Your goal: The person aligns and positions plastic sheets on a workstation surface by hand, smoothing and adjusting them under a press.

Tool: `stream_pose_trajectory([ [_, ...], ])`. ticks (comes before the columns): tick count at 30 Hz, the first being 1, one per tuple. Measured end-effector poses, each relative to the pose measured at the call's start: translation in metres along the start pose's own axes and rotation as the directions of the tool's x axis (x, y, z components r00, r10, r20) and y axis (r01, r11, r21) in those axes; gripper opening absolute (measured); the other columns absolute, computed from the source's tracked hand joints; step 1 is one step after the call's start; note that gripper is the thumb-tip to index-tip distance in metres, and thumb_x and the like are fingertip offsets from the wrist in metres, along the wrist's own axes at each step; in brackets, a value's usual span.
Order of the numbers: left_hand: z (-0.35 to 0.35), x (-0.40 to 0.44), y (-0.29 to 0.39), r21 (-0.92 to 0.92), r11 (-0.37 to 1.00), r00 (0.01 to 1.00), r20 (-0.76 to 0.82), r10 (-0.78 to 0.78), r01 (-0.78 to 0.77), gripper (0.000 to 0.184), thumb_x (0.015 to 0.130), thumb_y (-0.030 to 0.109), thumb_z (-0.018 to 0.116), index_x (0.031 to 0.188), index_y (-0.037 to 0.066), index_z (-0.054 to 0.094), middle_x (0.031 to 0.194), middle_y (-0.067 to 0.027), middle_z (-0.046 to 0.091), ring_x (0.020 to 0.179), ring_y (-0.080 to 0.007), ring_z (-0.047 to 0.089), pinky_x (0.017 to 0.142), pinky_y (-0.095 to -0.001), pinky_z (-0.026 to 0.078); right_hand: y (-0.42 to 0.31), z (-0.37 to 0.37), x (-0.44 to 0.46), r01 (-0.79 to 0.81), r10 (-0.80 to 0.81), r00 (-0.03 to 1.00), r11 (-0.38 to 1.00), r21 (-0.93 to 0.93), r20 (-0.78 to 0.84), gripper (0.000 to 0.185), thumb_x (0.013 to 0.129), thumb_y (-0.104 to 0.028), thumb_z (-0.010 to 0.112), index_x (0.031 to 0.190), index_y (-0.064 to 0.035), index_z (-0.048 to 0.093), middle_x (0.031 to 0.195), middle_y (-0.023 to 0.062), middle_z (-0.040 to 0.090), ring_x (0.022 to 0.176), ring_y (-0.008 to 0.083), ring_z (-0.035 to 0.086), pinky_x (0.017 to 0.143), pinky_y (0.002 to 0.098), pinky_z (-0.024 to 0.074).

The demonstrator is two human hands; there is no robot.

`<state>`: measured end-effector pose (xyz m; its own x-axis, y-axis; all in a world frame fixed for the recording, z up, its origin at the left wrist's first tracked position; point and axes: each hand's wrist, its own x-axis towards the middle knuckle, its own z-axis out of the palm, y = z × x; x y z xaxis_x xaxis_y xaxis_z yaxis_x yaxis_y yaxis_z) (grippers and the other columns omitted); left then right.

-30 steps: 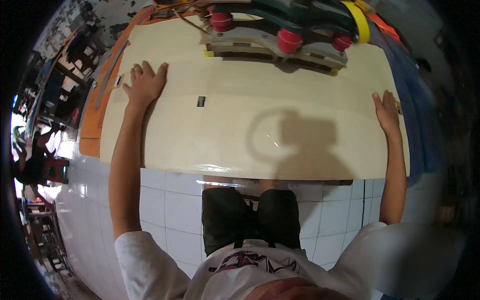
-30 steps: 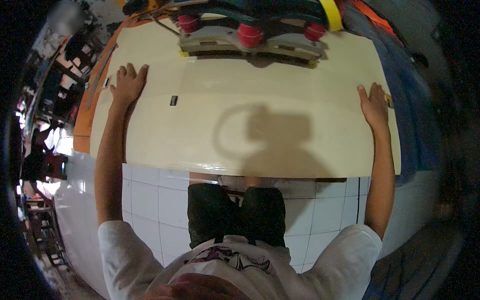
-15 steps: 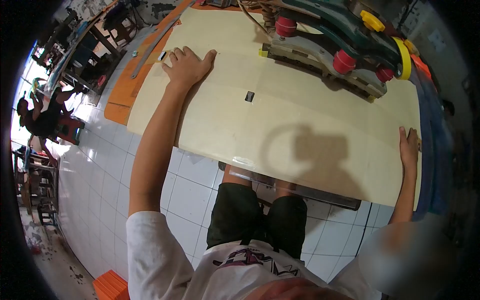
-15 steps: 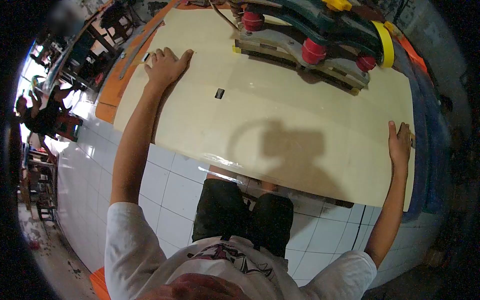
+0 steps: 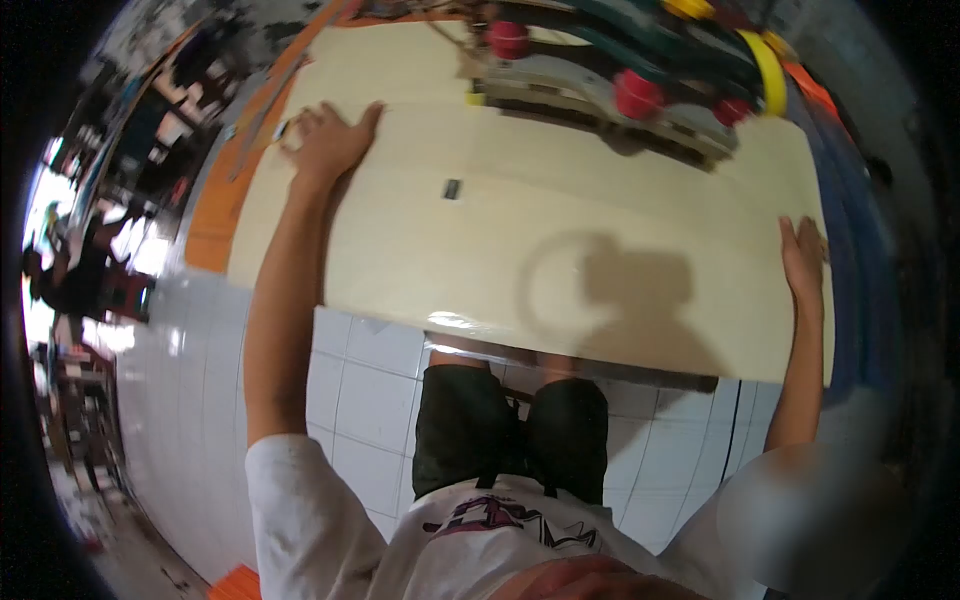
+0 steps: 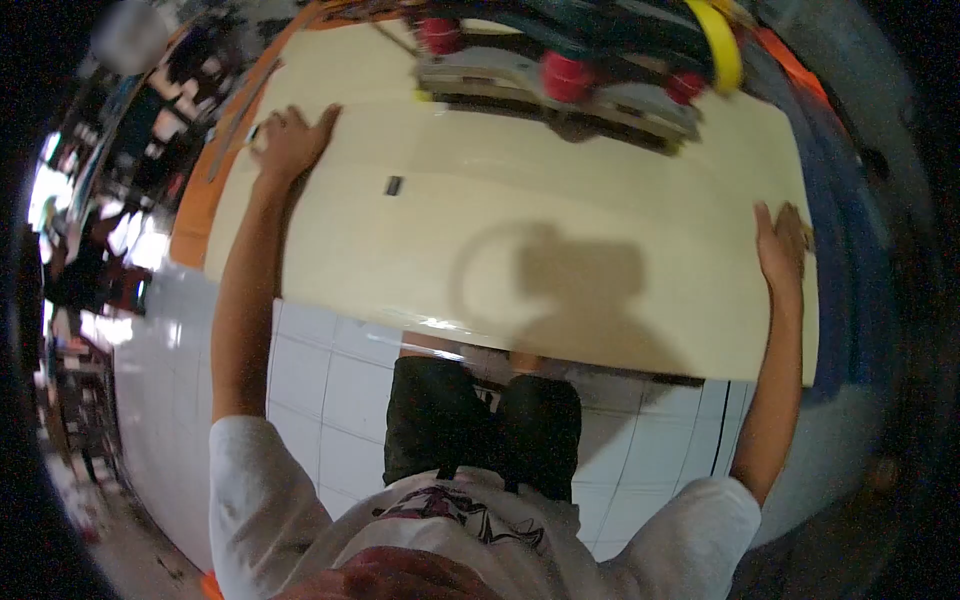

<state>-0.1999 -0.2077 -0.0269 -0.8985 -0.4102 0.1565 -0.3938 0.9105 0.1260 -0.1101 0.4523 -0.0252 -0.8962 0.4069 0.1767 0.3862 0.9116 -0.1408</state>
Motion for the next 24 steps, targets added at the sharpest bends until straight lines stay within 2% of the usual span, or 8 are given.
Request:
stream_pose_trajectory([
  [3,-0.003,0.013,0.002,0.053,0.999,0.992,0.124,-0.019,0.012,0.104,0.082,0.081,0.029,0.15,0.003,0.025,0.157,-0.0223,0.017,0.147,-0.0349,0.011,0.112,-0.0643,0.006,0.005,0.007,0.006,0.005,-0.005,0.998,1.0,0.002,-0.057,0.087,0.094,-0.062,0.039,0.144,0.0085,0.029,0.153,0.0261,0.025,0.144,0.0352,0.02,0.118,0.0411,0.0145],
  [5,0.004,0.026,-0.004,0.035,0.999,0.998,0.065,-0.019,0.017,0.107,0.081,0.083,0.03,0.151,0.002,0.022,0.157,-0.0227,0.014,0.147,-0.0346,0.01,0.111,-0.0655,0.005,-0.007,0.007,0.007,0.006,-0.007,0.995,1.0,-0.009,-0.098,0.086,0.094,-0.062,0.039,0.142,0.0093,0.034,0.15,0.0273,0.03,0.142,0.0374,0.025,0.117,0.0421,0.018],
  [6,0.002,0.018,-0.001,0.033,0.999,0.997,0.073,-0.024,0.021,0.108,0.081,0.083,0.03,0.151,0.001,0.022,0.157,-0.0243,0.013,0.147,-0.0362,0.008,0.111,-0.0662,0.004,-0.013,-0.013,-0.001,-0.015,0.017,0.998,0.999,-0.04,0.055,0.084,0.094,-0.061,0.038,0.142,0.008,0.034,0.15,0.0275,0.031,0.142,0.0379,0.025,0.117,0.0417,0.0178],
  [7,-0.001,0.013,0.001,0.035,0.999,0.998,0.065,-0.019,0.017,0.108,0.081,0.083,0.03,0.151,0.002,0.021,0.157,-0.0259,0.011,0.147,-0.0382,0.006,0.11,-0.0668,0.004,0.0,0.001,0.0,0.027,-0.031,0.998,0.997,-0.071,-0.059,0.085,0.094,-0.063,0.036,0.144,0.0062,0.032,0.151,0.0265,0.029,0.143,0.037,0.023,0.117,0.0428,0.0173],
  [12,-0.007,0.01,0.004,0.034,0.999,0.996,0.094,-0.005,0.002,0.108,0.08,0.084,0.031,0.15,0.002,0.023,0.156,-0.0275,0.012,0.146,-0.0416,0.008,0.109,-0.0691,0.005,-0.012,-0.008,-0.009,-0.039,0.037,0.998,0.999,-0.033,-0.05,0.088,0.094,-0.065,0.031,0.146,0.0055,0.029,0.155,0.0233,0.022,0.145,0.0331,0.019,0.118,0.0438,0.0154],
  [16,-0.003,0.016,0.002,0.052,0.999,0.997,0.076,-0.005,0.001,0.106,0.081,0.084,0.031,0.149,0.002,0.025,0.155,-0.0286,0.014,0.145,-0.0416,0.01,0.112,-0.0644,0.007,-0.008,-0.001,-0.005,-0.005,0.002,0.997,0.999,-0.049,-0.071,0.082,0.096,-0.061,0.033,0.144,0.0061,0.032,0.153,0.0253,0.026,0.143,0.0353,0.023,0.117,0.0454,0.0186],
  [18,-0.002,0.018,0.001,0.064,0.998,0.998,0.07,0.003,-0.007,0.105,0.081,0.083,0.03,0.149,0.002,0.026,0.154,-0.0289,0.016,0.145,-0.0418,0.011,0.114,-0.0619,0.007,-0.011,-0.001,-0.005,0.022,-0.027,0.995,0.999,-0.047,-0.096,0.072,0.099,-0.05,0.036,0.14,0.0093,0.036,0.149,0.0289,0.031,0.141,0.038,0.026,0.116,0.0424,0.0211],
  [24,0.001,0.025,-0.005,0.104,0.994,0.996,0.089,0.02,-0.029,0.104,0.082,0.082,0.03,0.148,0.002,0.028,0.153,-0.0297,0.018,0.145,-0.0426,0.013,0.116,-0.0543,0.01,-0.009,0.006,0.001,0.059,-0.062,0.995,0.997,-0.047,-0.075,0.075,0.099,-0.052,0.034,0.142,0.0098,0.032,0.149,0.0289,0.03,0.139,0.0414,0.028,0.116,0.046,0.0221],
])
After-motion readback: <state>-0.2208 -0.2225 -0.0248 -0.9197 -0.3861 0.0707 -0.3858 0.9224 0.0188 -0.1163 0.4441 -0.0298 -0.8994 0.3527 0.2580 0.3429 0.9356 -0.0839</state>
